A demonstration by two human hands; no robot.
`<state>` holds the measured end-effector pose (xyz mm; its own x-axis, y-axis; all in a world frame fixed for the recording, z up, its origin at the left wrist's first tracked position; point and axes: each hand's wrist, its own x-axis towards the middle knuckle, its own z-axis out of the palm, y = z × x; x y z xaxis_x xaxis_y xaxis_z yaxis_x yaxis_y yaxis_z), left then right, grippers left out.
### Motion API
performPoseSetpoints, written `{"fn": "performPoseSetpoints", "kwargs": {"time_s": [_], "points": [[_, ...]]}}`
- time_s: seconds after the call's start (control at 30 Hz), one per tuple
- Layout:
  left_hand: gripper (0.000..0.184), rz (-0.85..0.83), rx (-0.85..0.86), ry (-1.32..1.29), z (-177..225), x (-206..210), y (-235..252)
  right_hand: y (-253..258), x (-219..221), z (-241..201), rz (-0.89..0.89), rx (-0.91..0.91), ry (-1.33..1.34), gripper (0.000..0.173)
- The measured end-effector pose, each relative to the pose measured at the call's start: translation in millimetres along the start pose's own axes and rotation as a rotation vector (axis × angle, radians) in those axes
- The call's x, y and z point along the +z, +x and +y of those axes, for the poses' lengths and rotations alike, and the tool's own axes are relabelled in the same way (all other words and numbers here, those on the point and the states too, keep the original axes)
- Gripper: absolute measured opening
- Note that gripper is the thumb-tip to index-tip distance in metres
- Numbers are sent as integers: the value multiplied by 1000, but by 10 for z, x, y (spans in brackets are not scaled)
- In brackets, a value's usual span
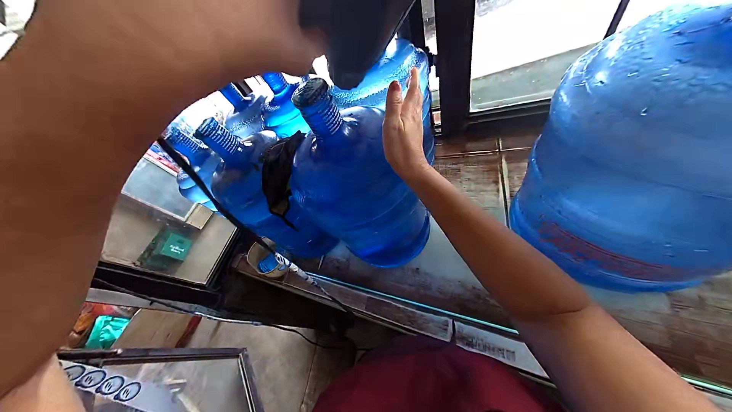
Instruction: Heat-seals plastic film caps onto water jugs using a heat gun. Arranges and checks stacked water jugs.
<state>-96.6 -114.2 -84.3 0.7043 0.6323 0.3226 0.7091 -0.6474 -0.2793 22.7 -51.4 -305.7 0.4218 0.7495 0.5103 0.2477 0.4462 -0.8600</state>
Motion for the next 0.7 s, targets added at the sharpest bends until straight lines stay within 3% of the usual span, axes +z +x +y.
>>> {"fn": "performPoseSetpoints", "kwargs": {"time_s": [0.1, 0.2, 0.27, 0.33, 0.47, 0.57, 0.63, 0.7], "points": [[51, 106, 115, 97, -372, -23, -371, -20, -17, 1, 32, 14, 90, 67], [52, 117, -47, 302, -1018, 49, -984, -29, -32, -2, 25, 7, 97, 66], [51, 77, -180, 345, -1134, 84, -1405, -23, -27, 14, 30, -9, 95, 67], [52, 141, -245, 244, -1103, 200, -1798, -11, -10, 43, 29, -7, 109, 68], [60, 256, -313, 1, -708, 290, -2060, -11, -15, 91, 31, -60, 156, 68], [57, 387, -334, -127, -654, 533, -2359, -34, -87, 46, 33, -141, 115, 68], [44, 508, -318, -319, -662, 736, -2522, -140, -118, 33, 73, -333, 12, 67], [28, 630, -378, -656, -662, 968, -2674, -383, -85, 9, 102, -668, -55, 65]]}}
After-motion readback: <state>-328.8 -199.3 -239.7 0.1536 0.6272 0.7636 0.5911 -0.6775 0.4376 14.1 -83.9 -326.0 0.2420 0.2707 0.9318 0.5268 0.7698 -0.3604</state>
